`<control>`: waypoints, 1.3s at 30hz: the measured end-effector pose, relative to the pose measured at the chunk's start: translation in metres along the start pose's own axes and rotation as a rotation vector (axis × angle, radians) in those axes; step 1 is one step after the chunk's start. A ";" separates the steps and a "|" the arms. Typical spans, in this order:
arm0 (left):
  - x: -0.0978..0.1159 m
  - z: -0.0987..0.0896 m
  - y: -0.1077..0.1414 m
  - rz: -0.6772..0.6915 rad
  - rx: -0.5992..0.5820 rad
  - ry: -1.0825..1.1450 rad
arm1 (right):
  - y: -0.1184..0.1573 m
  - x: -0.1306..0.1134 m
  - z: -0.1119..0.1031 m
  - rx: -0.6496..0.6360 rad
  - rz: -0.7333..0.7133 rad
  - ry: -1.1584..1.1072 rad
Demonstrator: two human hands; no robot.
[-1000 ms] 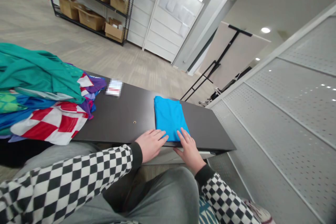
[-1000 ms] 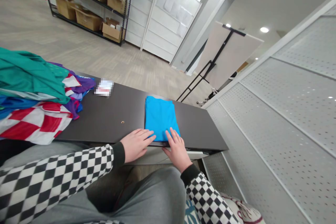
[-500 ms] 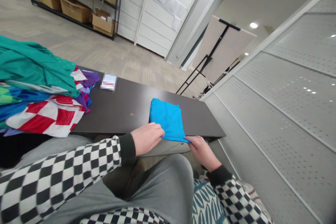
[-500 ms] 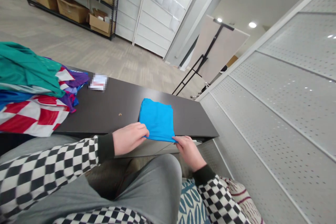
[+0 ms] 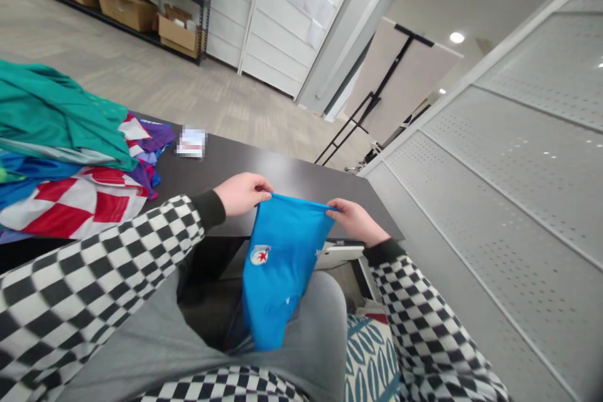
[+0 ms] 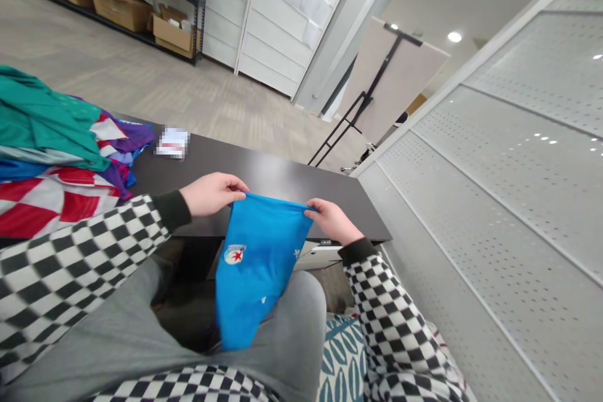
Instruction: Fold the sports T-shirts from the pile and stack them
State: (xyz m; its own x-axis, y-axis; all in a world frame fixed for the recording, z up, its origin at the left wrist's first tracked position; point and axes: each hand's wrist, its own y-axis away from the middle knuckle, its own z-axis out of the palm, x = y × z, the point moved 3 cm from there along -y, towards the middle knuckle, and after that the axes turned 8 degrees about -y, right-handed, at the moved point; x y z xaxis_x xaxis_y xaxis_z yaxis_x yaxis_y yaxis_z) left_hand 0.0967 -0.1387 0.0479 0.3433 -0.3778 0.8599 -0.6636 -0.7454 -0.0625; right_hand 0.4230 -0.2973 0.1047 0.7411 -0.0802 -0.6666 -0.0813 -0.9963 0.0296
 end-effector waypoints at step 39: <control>-0.098 -0.059 -0.079 0.160 0.412 -0.789 | -0.016 -0.068 0.174 -0.010 -0.186 0.511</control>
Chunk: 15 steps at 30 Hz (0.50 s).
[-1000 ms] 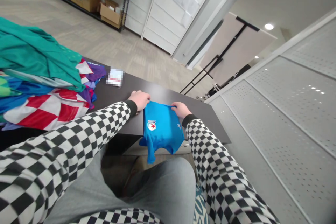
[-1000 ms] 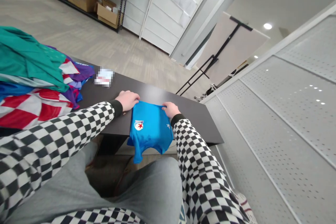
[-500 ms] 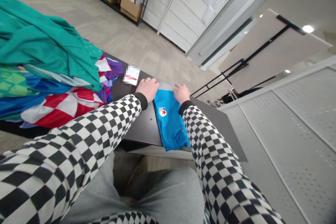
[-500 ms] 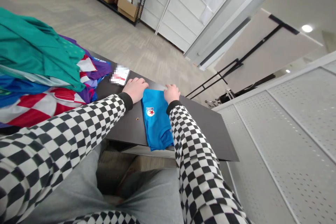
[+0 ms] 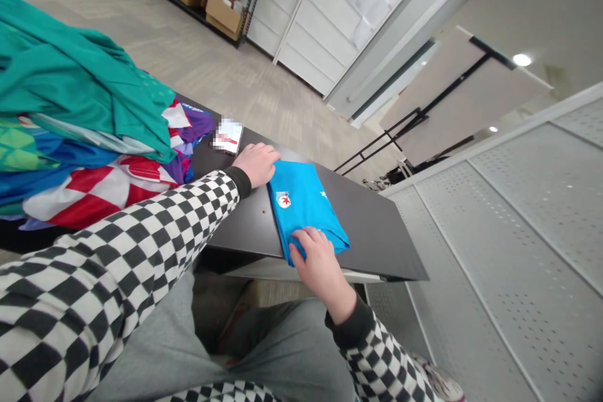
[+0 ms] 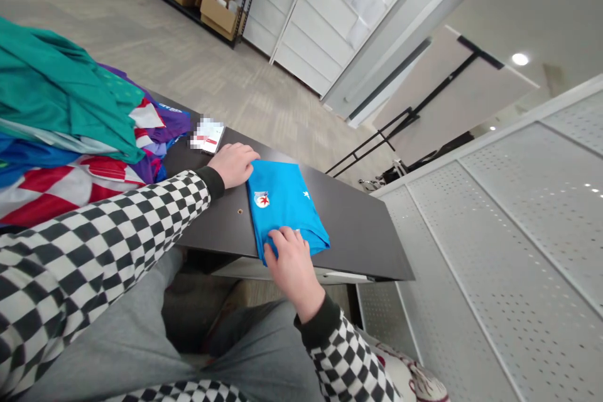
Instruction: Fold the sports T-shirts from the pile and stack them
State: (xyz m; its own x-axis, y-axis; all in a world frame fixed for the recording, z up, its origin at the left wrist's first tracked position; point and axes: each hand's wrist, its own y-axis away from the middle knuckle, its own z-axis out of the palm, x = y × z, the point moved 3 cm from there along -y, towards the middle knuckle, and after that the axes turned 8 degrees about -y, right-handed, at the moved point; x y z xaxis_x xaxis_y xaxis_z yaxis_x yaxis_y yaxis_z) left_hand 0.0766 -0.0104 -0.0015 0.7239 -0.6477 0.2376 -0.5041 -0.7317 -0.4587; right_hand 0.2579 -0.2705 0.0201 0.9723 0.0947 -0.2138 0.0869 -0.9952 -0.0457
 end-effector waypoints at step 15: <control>-0.003 -0.002 0.014 -0.017 -0.066 0.054 | 0.020 0.253 -0.111 -0.329 0.386 0.426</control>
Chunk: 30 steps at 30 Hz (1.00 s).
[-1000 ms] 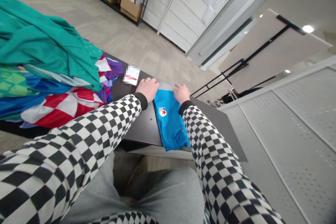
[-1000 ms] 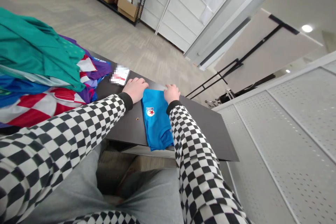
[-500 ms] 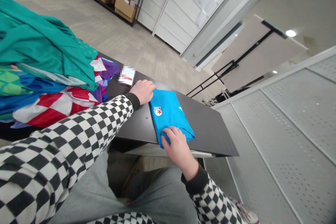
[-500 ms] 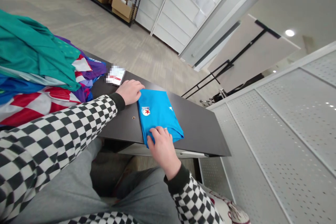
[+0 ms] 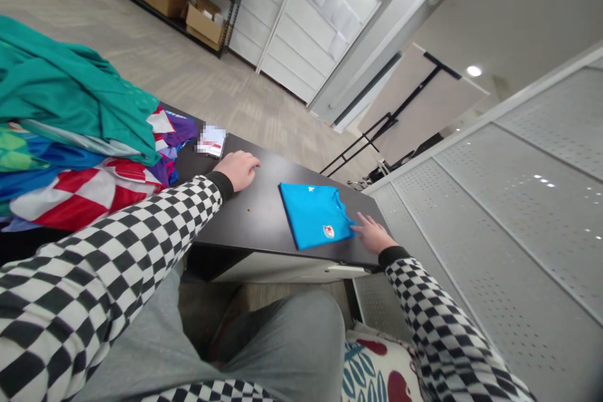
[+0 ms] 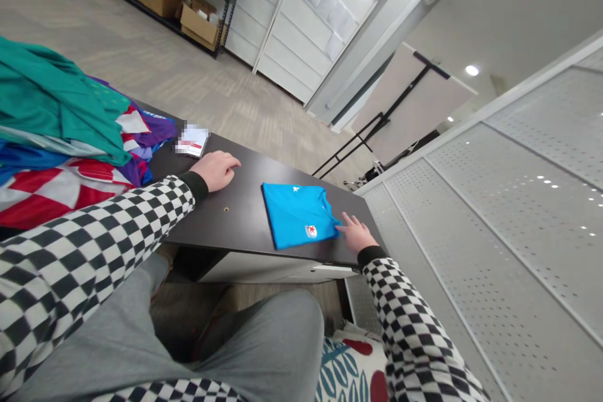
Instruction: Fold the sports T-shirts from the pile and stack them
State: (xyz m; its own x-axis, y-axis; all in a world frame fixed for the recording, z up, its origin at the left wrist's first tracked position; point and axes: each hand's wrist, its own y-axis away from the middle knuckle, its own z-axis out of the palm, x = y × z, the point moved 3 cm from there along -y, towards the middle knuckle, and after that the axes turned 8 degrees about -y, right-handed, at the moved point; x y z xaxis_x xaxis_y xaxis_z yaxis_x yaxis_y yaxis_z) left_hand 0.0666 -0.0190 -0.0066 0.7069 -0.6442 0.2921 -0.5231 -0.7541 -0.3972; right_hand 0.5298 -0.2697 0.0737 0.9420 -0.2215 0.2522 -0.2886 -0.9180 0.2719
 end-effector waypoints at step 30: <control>-0.007 0.017 -0.004 0.070 -0.083 -0.027 | -0.019 0.006 -0.009 0.245 0.213 -0.345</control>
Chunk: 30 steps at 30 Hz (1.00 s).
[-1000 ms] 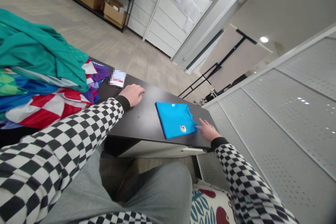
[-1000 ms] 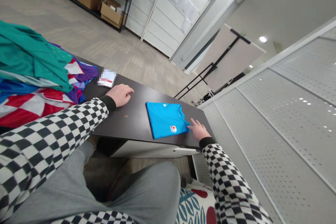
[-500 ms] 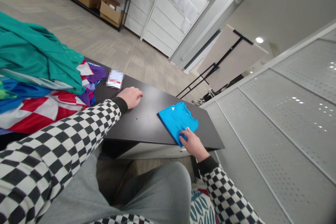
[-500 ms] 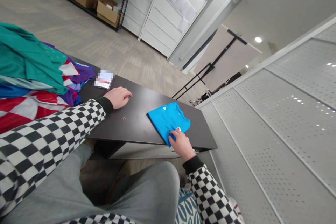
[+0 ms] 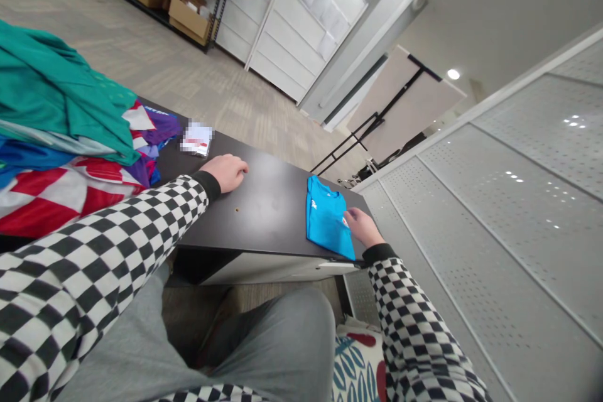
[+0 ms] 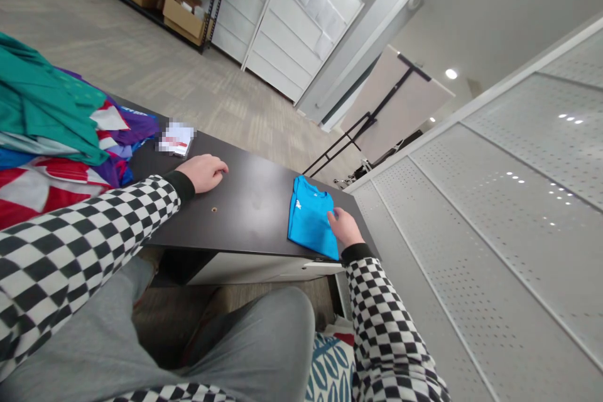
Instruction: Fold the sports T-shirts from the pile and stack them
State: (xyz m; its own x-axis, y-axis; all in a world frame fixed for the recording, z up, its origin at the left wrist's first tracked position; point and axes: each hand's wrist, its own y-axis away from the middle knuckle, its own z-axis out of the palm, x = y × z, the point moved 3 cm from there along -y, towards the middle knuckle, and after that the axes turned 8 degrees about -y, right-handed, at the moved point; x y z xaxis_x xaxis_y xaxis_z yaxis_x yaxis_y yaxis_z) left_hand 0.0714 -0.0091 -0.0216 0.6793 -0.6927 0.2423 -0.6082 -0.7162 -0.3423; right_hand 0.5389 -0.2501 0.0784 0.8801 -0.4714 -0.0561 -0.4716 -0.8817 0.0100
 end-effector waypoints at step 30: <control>0.007 -0.007 0.000 -0.037 -0.079 -0.045 | -0.050 0.018 0.077 -0.151 0.023 -0.017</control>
State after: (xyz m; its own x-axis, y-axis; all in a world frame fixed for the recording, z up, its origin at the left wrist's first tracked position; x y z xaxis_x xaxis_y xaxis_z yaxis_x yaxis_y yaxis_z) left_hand 0.0729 -0.0145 -0.0135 0.7186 -0.6626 0.2113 -0.6119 -0.7467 -0.2606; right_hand 0.5738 -0.2133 0.0002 0.8676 -0.4922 -0.0715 -0.4769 -0.8641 0.1610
